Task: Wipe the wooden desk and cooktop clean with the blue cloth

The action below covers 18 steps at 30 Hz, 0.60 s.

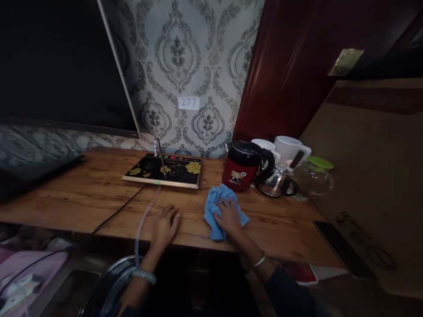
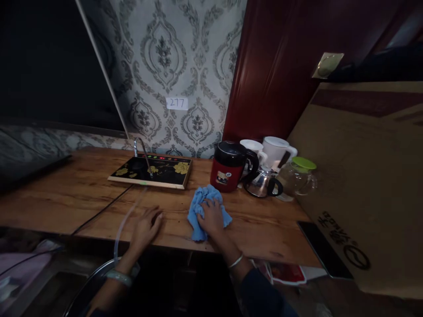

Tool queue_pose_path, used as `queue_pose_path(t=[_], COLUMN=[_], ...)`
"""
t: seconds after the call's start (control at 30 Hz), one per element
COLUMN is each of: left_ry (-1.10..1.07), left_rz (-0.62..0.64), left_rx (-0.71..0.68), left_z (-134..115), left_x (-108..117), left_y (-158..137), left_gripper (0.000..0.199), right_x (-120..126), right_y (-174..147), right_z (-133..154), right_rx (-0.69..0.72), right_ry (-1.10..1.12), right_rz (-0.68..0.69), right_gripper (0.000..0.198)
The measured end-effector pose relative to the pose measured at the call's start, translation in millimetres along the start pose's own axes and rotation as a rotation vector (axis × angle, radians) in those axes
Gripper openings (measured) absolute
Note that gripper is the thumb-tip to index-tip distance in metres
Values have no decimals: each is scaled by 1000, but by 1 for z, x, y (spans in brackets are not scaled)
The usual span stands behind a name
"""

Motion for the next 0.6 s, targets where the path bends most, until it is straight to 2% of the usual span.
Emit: queue_pose_path(t=[0.33,0.6], left_ry=[10,44], left_rz=[-31,-46], left_rx=[-13,-42], left_z=[0,-1], left_x=[3,6], left_y=[-3,-6], left_gripper=[33,31], right_x=[-24,-40], right_y=[73,135], right_z=[9,1], right_rx=[17,-60], right_ry=[25,10], right_rz=[-56,-65], right_gripper=[33,28])
Point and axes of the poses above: each hand's wrist, its own y-axis towards the middle knuckle, its own x-axis out of the back of the hand, z = x × y, the point moved 8 cm from there along y, towards the middle knuckle, and after that the axes turned 12 degrees about -y, right-handed, at the moved point
